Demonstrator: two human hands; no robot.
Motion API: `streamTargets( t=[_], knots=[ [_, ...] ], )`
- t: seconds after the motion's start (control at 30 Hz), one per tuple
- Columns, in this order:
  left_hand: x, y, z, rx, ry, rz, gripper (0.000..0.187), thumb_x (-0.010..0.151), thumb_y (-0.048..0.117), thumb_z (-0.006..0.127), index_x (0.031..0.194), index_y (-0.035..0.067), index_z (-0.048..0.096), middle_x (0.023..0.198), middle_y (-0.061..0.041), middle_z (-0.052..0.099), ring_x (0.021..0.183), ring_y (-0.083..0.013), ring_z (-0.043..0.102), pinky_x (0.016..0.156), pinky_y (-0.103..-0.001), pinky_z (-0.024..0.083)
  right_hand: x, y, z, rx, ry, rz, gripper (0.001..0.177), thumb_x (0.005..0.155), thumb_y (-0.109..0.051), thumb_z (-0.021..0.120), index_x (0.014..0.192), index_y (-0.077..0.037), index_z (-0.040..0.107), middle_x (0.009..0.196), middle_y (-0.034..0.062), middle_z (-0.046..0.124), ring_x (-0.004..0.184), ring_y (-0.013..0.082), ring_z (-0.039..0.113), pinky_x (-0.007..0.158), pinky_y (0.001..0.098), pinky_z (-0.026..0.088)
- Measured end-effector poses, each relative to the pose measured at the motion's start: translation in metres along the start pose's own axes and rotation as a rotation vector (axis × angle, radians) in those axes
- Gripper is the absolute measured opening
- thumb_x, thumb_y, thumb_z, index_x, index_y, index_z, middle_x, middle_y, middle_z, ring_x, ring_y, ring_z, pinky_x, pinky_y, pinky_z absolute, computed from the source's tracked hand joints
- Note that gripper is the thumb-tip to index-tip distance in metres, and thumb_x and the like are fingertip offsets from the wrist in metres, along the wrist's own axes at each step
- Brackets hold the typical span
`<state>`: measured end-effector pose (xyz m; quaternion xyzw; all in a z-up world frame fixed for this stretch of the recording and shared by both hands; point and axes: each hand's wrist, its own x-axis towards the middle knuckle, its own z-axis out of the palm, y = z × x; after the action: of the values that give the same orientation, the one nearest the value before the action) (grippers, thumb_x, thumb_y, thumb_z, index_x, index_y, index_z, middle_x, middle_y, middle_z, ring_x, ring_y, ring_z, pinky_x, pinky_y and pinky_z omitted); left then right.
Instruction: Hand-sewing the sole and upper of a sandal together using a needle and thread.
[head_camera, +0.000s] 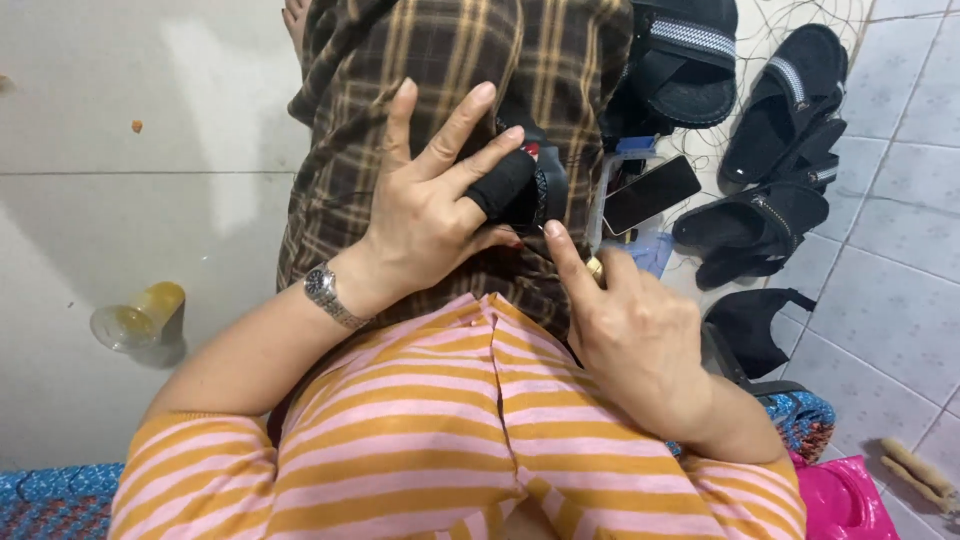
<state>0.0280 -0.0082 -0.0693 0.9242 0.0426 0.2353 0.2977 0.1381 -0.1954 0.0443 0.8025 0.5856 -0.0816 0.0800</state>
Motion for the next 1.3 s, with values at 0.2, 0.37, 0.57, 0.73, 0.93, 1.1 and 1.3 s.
streamTargets(
  t=[0.2,0.37,0.57,0.73,0.93,1.1,1.3],
  knots=[
    [0.000,-0.009,-0.005,0.021,0.002,0.033,0.051,0.094,0.043,0.085,0.126,0.003,0.081,0.143,-0.007,0.072,0.151,-0.0227,0.039,0.129,-0.050,-0.001,0.028,0.028,0.007,0.503,0.152,-0.162,0.034,0.081,0.006,0.076,0.114,-0.002,0.075,0.096,0.0076,0.070,0.058,0.0209,0.060,0.051,0.0328,0.045],
    [-0.021,0.000,0.005,0.033,0.141,0.005,0.038,0.098,0.043,0.083,0.114,0.008,0.082,0.133,-0.007,0.070,0.146,-0.0277,0.038,0.129,-0.050,0.001,0.020,0.016,-0.002,0.276,0.156,-0.143,0.039,0.089,-0.003,0.070,0.128,-0.004,0.066,0.093,0.0073,0.062,0.057,0.0199,0.058,0.049,0.0328,0.045],
    [-0.018,0.031,-0.042,-0.012,0.082,-0.061,0.008,0.082,0.014,0.081,0.082,0.008,0.076,0.111,-0.007,0.068,0.115,-0.0321,0.052,0.106,-0.049,0.033,0.027,0.014,-0.004,-0.097,-0.074,-0.172,0.068,0.086,-0.019,0.061,0.152,-0.027,0.049,0.076,0.0058,0.052,0.039,0.0162,0.053,0.031,0.0316,0.042],
    [-0.020,0.031,-0.048,-0.758,-0.033,-0.421,0.014,0.076,0.000,0.077,0.089,-0.002,0.070,0.127,-0.016,0.062,0.097,-0.0227,0.064,0.087,-0.032,0.055,0.034,0.024,0.008,0.002,-0.034,-0.226,0.061,0.082,-0.017,0.064,0.143,-0.019,0.057,0.077,0.0095,0.057,0.041,0.0191,0.059,0.032,0.0326,0.045],
    [-0.023,0.034,-0.029,-1.525,-0.095,-0.680,0.016,0.094,0.005,0.068,0.109,0.000,0.072,0.094,-0.007,0.067,0.060,-0.0057,0.053,0.054,-0.020,0.047,0.012,0.031,0.038,-0.012,0.263,-0.225,0.027,0.095,-0.025,0.059,0.120,-0.020,0.065,0.088,-0.0032,0.059,0.067,0.0150,0.064,0.056,0.0274,0.049],
    [-0.019,0.033,-0.013,-1.107,0.003,-0.942,0.021,0.089,0.006,0.078,0.108,0.000,0.075,0.092,-0.011,0.078,0.080,-0.0080,0.068,0.071,-0.024,0.060,0.017,0.027,0.037,0.027,0.266,-0.170,0.022,0.098,-0.023,0.057,0.119,-0.022,0.061,0.089,-0.0053,0.057,0.068,0.0153,0.062,0.059,0.0276,0.050],
    [-0.019,0.037,-0.012,-1.129,-0.117,-0.610,0.023,0.089,0.005,0.076,0.112,0.004,0.075,0.103,-0.015,0.076,0.098,-0.0178,0.070,0.084,-0.036,0.060,-0.011,0.025,-0.011,-0.020,0.040,-0.041,0.042,0.094,-0.016,0.057,0.134,-0.031,0.060,0.077,-0.0024,0.054,0.055,0.0202,0.063,0.052,0.0332,0.052]
  ],
)
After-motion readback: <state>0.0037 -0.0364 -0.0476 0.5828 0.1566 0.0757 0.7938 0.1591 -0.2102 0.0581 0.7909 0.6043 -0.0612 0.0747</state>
